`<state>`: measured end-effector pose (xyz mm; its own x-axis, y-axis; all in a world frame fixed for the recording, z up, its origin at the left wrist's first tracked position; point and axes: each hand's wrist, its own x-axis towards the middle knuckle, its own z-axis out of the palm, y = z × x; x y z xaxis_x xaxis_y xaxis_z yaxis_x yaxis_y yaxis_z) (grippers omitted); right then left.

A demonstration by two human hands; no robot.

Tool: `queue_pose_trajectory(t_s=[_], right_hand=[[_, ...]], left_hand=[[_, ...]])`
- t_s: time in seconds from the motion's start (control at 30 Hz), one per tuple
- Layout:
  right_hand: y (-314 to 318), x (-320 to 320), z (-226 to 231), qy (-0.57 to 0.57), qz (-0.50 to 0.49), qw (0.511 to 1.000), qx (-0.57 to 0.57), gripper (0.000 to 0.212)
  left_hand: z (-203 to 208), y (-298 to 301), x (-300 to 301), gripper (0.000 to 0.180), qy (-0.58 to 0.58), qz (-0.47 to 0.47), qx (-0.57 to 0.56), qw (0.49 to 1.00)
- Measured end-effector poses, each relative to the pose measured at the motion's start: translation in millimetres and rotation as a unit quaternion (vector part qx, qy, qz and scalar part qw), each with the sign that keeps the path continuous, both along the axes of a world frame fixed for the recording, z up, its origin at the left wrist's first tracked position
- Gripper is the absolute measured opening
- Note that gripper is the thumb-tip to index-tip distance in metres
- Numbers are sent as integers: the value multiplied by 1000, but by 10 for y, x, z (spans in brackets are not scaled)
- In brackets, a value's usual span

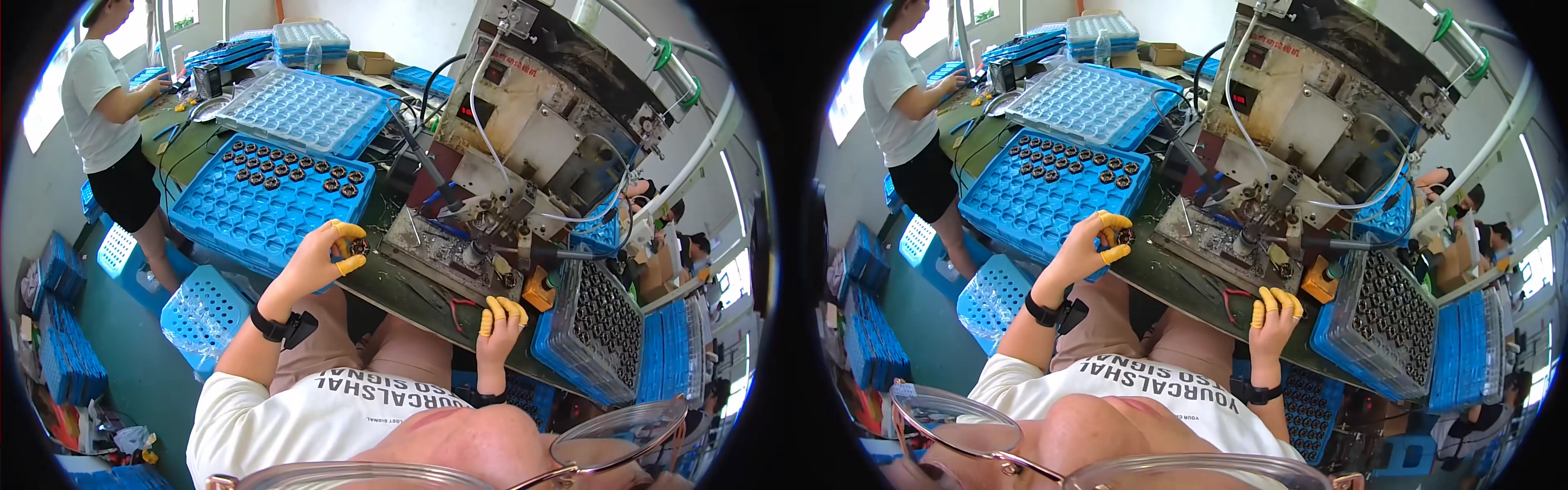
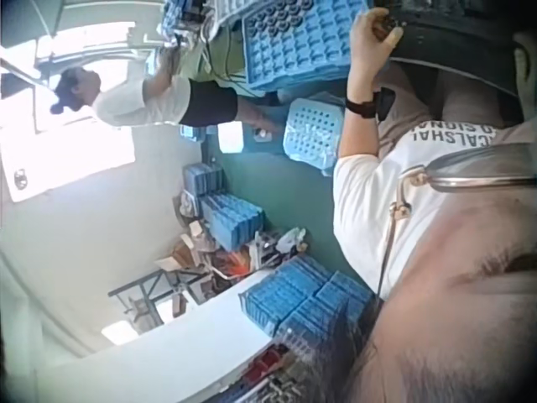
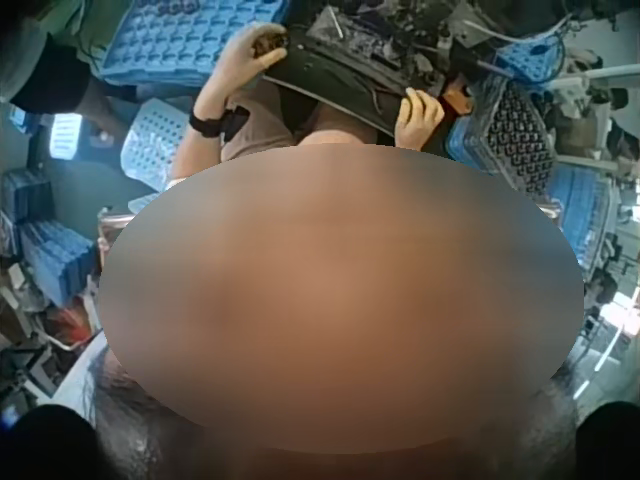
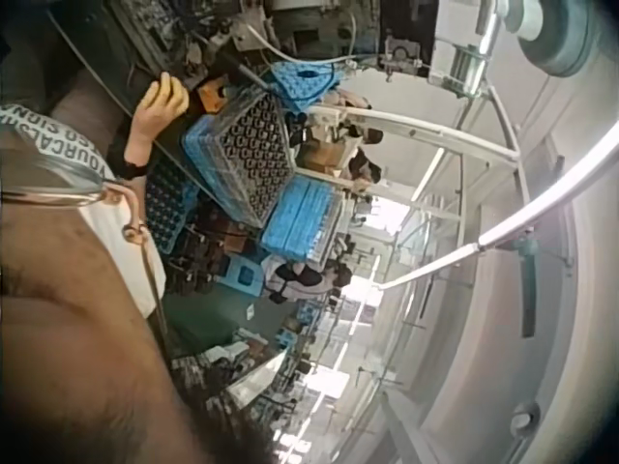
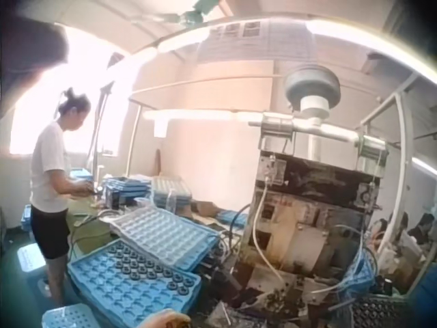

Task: The person is assembling small electronic components using an assembly machine and hand tools.

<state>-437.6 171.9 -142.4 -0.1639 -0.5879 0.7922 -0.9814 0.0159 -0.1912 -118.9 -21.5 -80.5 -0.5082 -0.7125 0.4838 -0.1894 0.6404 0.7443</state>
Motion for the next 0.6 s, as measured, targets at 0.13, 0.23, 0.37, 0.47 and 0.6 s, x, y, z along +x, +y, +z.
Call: queue_pose_trajectory(t_s=[0.13, 0.23, 0.37, 0.47, 0.6], right_hand=[[2, 0, 14, -13, 0, 1000, 5, 22], [10, 19, 13, -14, 0, 1000, 12, 23], [-12, 39, -5, -14, -13, 1000, 23, 23], [-18, 48, -1, -13, -14, 999, 27, 23], [-18, 52, 12, -9, -22, 999, 25, 23]], left_hand=[[45, 36, 24, 38, -32, -2, -4, 999], [50, 53, -1, 38, -23, -3, 2, 1000], [97, 58, -2, 37, -31, -2, 11, 999], [100, 64, 7, 37, -44, 11, 18, 999], [63, 64, 23, 39, -32, 10, -2, 999]])
